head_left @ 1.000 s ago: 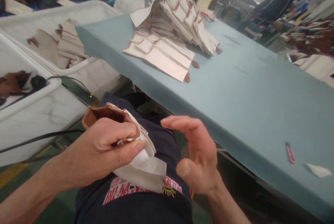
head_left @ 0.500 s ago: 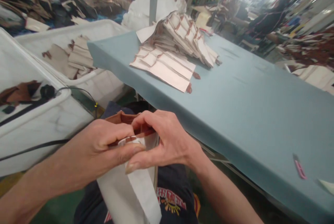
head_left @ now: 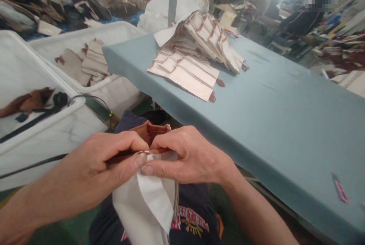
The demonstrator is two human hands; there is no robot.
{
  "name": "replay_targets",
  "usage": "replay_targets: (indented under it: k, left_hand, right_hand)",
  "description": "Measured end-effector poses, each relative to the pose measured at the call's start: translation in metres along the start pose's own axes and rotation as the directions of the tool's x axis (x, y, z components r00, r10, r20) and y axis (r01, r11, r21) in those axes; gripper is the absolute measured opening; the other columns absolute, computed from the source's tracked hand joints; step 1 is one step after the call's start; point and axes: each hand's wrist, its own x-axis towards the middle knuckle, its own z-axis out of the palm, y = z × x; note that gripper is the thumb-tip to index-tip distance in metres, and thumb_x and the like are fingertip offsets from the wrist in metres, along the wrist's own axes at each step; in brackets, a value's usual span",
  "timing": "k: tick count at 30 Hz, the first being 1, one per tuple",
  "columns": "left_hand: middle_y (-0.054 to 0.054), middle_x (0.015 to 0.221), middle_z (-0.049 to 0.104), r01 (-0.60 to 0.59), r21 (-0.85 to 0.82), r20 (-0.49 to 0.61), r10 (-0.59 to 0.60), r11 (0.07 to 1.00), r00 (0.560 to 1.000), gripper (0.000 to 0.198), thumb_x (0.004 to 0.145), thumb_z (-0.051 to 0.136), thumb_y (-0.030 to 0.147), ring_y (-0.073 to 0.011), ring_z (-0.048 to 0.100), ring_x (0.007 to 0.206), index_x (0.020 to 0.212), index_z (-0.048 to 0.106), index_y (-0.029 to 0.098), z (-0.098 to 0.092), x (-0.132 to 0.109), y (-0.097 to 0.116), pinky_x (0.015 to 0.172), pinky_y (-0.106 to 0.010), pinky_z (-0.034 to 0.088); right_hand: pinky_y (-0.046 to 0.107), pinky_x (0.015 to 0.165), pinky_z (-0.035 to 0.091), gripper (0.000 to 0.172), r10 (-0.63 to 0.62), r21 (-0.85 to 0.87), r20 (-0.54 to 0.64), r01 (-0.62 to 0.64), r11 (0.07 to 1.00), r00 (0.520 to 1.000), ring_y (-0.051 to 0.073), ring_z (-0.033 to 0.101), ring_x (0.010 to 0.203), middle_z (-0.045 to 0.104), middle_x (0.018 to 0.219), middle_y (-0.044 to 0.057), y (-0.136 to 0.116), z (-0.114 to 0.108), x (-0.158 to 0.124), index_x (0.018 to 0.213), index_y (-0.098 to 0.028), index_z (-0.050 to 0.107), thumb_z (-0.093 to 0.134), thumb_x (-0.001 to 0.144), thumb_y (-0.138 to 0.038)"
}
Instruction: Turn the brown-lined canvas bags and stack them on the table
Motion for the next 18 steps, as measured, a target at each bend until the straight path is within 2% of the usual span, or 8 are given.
replay_targets:
  k: [6, 9, 12, 18]
  left_hand:
    - [0.013, 0.076, 0.079, -0.012, 0.057, -0.076, 0.017, 0.998, 0.997, 0.02, 0.108, 0.065, 0.03, -0.0038, 0.071, 0.061, 0.094, 0.078, 0.028, -0.001, -0.007, -0.001, 0.059, -0.008, 0.046]
    - [0.011, 0.081, 0.08, -0.05, 0.124, -0.103, 0.063, 0.991, 0.993, 0.02, 0.112, 0.063, 0.035, -0.0068, 0.073, 0.063, 0.098, 0.076, 0.029, 0.002, -0.011, -0.005, 0.061, -0.011, 0.049]
    - [0.008, 0.091, 0.083, -0.111, 0.195, -0.109, 0.134, 0.975, 0.985, 0.02, 0.117, 0.058, 0.038, -0.0096, 0.077, 0.071, 0.108, 0.074, 0.03, 0.004, -0.015, -0.008, 0.071, -0.012, 0.055]
    - [0.008, 0.095, 0.084, -0.229, 0.28, -0.064, 0.256, 0.932, 0.965, 0.021, 0.124, 0.047, 0.04, -0.0081, 0.08, 0.078, 0.121, 0.067, 0.032, 0.005, -0.015, -0.009, 0.078, -0.01, 0.057]
  right_hand:
    - [0.029, 0.064, 0.023, 0.04, -0.001, -0.07, 0.004, 0.002, 0.998, 1.0, 0.01, 0.043, 0.066, 0.049, 0.074, -0.007, -0.008, -0.002, 0.001, 0.08, -0.022, 0.05, 0.074, 0.107, -0.04]
    - [0.028, 0.062, 0.024, 0.044, -0.033, 0.019, 0.007, 0.033, 0.999, 0.999, 0.009, 0.04, 0.063, 0.044, 0.07, -0.008, -0.003, 0.0, 0.002, 0.078, -0.022, 0.048, 0.074, 0.108, -0.041]
    - [0.026, 0.062, 0.027, 0.045, -0.038, 0.134, 0.004, 0.037, 0.99, 0.999, 0.008, 0.041, 0.061, 0.045, 0.069, -0.009, 0.006, 0.004, 0.003, 0.077, -0.021, 0.05, 0.074, 0.108, -0.044]
    - [0.024, 0.059, 0.03, 0.051, -0.021, 0.303, -0.006, 0.022, 0.953, 1.0, 0.007, 0.04, 0.058, 0.045, 0.065, -0.009, 0.016, 0.008, 0.002, 0.074, -0.021, 0.052, 0.075, 0.107, -0.054]
